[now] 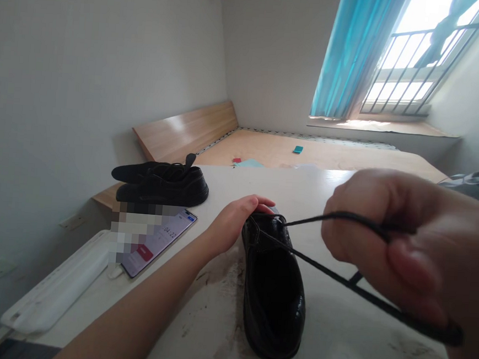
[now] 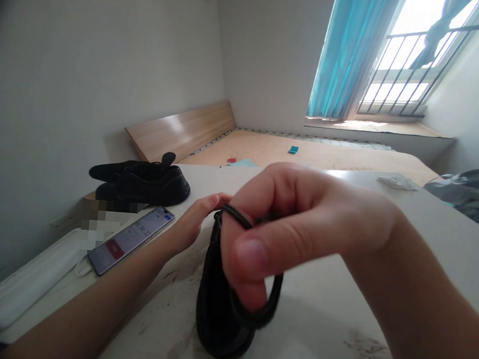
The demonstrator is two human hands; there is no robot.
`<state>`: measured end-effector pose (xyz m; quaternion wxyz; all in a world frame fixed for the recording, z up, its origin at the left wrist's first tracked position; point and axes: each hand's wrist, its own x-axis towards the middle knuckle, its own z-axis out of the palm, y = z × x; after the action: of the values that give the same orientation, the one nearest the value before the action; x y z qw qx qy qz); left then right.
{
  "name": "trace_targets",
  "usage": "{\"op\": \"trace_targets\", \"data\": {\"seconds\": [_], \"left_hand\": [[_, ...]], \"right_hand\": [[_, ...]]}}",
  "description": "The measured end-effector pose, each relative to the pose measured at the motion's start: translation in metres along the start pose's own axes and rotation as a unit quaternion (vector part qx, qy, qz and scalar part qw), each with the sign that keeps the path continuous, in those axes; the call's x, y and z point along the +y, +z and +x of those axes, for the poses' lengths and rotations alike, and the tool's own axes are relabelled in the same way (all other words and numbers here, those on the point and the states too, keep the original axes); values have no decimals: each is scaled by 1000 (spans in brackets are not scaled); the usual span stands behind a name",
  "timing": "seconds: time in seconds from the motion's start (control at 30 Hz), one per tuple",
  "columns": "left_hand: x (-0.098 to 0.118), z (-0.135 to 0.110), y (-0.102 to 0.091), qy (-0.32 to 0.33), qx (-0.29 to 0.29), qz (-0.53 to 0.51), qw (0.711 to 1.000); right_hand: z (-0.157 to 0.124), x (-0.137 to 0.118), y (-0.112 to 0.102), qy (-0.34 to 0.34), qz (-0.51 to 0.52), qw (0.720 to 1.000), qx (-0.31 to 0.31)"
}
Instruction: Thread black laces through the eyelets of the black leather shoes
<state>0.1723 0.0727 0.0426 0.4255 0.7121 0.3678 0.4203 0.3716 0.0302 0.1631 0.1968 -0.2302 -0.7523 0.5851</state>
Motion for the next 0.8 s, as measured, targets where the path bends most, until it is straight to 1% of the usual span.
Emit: {"op": "trace_targets", "data": {"seconds": [0.07, 0.1, 0.17, 0.2, 0.3, 0.4, 0.47, 0.53, 0.57, 0.6, 0.63, 0.67, 0.73, 0.77, 0.8], "left_hand": [[2, 0, 0, 10, -14, 38, 999], [3, 0, -1, 16, -20, 57, 998], [2, 0, -2, 22, -30, 87, 996], [1, 0, -2, 22, -35, 96, 995], [-2, 0, -3, 15, -42, 105, 993], [-2, 0, -3, 19, -45, 114, 992], [-1, -1, -4, 30, -51, 119, 991], [0, -2, -4, 43, -60, 129, 989], [1, -2, -4, 48, -66, 140, 987], [2, -3, -5, 54, -71, 156, 984], [3, -3, -5, 60, -72, 175, 980], [4, -4, -4, 66, -71, 193, 976], [5, -5, -3, 72, -63, 219, 971], [4, -5, -3, 72, -60, 226, 970], [4, -5, -2, 72, -58, 230, 969]], "right_hand": [[6, 7, -6, -74, 84, 993, -47], [10, 10, -9, -92, 116, 986, -74], [15, 13, -14, -98, 147, 981, -81], [17, 14, -16, -92, 160, 980, -68], [20, 12, -16, -88, 223, 971, 9], [21, 8, -14, -105, 261, 956, 89], [22, 3, -9, -106, 252, 950, 149], [19, -5, 0, -94, 219, 947, 213], [16, -10, 5, -90, 197, 947, 237], [12, -15, 10, -90, 175, 948, 248], [8, -19, 15, -95, 155, 952, 245], [4, -22, 19, -108, 136, 958, 229], [-1, -24, 23, -129, 81, 975, 162], [-3, -22, 23, -127, 38, 983, 127], [-2, -18, 21, -116, -18, 987, 110]]}}
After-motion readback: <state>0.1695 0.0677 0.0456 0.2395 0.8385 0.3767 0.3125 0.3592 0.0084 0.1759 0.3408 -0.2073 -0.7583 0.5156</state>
